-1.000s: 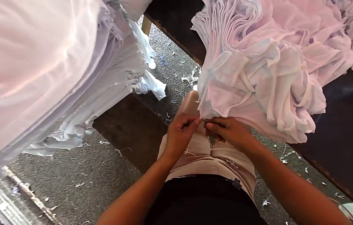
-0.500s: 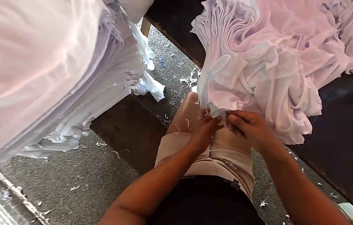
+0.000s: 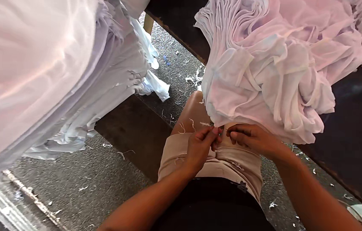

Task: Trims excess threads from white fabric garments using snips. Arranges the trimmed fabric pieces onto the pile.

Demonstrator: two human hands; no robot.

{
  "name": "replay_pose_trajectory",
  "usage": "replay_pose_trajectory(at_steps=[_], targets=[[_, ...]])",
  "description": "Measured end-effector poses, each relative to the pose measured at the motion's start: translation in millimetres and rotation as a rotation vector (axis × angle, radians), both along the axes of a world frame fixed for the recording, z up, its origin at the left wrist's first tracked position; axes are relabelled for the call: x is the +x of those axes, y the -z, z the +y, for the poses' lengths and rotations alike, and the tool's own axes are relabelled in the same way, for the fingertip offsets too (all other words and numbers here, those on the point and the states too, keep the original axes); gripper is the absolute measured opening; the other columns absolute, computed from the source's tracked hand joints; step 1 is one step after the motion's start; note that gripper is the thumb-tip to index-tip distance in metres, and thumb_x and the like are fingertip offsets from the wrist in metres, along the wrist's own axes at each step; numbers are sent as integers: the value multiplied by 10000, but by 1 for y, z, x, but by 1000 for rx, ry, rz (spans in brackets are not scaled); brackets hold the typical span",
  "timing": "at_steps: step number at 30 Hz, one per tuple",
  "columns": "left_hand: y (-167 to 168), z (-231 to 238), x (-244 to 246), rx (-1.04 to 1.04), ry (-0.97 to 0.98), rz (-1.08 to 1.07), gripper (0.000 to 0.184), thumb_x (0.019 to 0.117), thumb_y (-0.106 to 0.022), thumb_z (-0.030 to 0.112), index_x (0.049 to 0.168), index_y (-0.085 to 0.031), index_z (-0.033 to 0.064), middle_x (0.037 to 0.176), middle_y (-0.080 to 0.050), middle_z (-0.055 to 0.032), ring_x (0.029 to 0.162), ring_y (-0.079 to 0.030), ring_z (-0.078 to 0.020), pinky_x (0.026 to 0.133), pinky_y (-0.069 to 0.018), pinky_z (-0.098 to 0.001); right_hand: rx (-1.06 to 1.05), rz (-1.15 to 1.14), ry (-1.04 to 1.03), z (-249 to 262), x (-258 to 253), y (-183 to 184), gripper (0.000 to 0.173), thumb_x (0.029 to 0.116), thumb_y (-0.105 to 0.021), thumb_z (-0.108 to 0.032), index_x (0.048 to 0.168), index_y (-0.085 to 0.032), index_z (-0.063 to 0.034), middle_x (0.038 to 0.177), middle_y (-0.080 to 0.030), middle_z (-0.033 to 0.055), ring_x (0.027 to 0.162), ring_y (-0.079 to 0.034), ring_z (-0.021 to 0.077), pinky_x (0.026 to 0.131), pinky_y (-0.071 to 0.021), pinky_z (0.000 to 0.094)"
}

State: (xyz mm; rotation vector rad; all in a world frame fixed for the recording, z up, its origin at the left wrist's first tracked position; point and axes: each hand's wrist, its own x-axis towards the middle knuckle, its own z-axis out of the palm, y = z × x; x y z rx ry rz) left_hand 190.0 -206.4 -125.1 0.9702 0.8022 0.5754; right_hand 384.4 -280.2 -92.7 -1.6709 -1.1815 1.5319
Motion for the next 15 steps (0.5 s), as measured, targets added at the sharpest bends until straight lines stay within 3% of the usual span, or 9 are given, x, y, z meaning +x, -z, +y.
replay_pose_trajectory(at_steps=[10,15], targets=[[1,0,-2,116,-4,50,210,993,-513,12,877,-688,29,725,-661,75,635,-603,19,628,-521,-157,37,-6,-60,18,-11,-5,275,1063,-531,-230,1158,-692,-28,815,-598,-107,655,-475,-88,608,-399,100],[-1,0,-3,96,-1,78,194,974,-542,9,844,-684,40,692,-653,80,614,-602,17,611,-520,-159,15,-44,-77,27,-14,-7,254,1062,-542,-209,1049,-716,-25,777,-591,-99,639,-465,-88,602,-395,104]])
